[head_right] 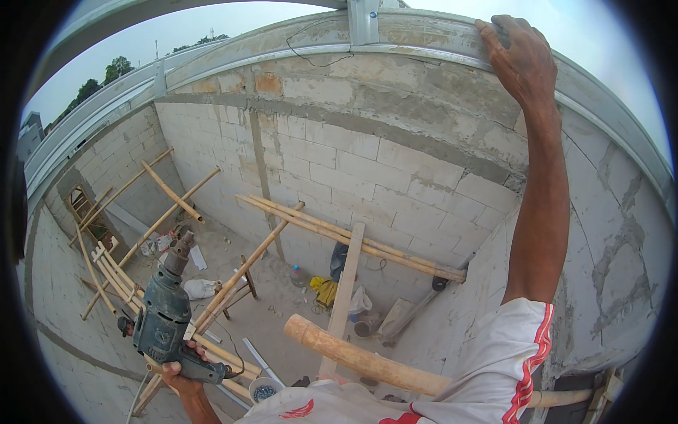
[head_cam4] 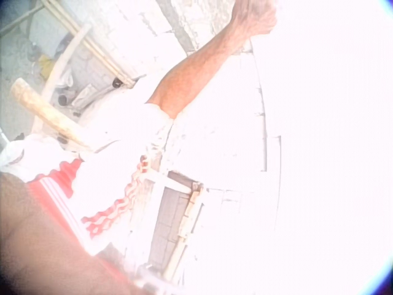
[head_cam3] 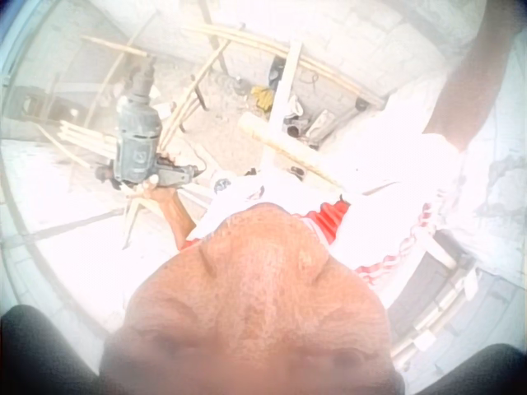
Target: The person aligns a metal bracket against a roof frame and fastens it by loading screws onto a power drill and drilling them into the metal frame.
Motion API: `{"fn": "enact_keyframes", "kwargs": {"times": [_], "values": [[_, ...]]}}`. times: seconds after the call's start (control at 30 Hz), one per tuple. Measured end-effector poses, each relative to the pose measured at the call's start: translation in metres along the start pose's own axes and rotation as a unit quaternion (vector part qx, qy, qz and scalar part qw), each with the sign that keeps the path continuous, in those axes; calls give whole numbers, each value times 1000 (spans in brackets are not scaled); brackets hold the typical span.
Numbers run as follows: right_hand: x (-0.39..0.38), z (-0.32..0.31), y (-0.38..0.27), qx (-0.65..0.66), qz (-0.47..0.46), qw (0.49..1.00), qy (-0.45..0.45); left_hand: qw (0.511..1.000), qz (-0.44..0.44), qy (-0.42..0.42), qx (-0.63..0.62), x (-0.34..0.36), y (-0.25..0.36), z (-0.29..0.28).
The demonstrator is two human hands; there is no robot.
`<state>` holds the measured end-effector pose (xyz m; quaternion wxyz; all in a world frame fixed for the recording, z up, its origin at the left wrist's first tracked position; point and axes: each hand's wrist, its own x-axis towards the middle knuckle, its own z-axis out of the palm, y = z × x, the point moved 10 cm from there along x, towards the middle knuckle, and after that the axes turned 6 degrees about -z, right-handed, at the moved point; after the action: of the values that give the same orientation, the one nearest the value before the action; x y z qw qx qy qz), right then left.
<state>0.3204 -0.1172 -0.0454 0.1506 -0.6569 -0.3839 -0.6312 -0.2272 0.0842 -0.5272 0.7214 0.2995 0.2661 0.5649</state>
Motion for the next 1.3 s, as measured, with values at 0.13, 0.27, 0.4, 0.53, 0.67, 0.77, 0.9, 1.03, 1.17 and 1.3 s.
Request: {"fn": "enact_keyframes", "kwargs": {"times": [0.13, 0.27, 0.4, 0.53, 0.67, 0.77, 0.9, 1.03, 1.17, 1.3], "values": [[-2, -10, 1, 21, 6, 1000, 13, 1000, -4, 3, 3, -1, -3, -2], [-14, -33, -23, 10, -50, 996, 74, 1000, -3, 2, 9, -2, -2, -4], [-33, -67, -73, 49, -128, 983, 119, 1000, -4, 1, 5, -3, -5, -4], [-56, -73, -109, 164, -143, 974, 64, 1000, -3, -9, 6, -4, -7, 1], [-132, -38, -210, 479, -116, 839, -228, 1000, 11, -4, 20, -8, 0, -5], [-250, -35, -304, 520, -238, 672, -470, 1000, 8, -15, 16, -4, -4, 0], [-395, -74, -388, 645, -246, 473, -547, 1000, 7, -21, -1, 2, -8, 7], [-438, -98, -432, 691, -228, 397, -559, 999, -23, -34, 23, 11, -12, -6], [-480, -107, -450, 672, -268, 358, -590, 999, 21, 1, 29, 9, -3, -1], [-508, -131, -467, 705, -248, 296, -595, 1000, 10, 15, 20, 14, -10, -3]]}}
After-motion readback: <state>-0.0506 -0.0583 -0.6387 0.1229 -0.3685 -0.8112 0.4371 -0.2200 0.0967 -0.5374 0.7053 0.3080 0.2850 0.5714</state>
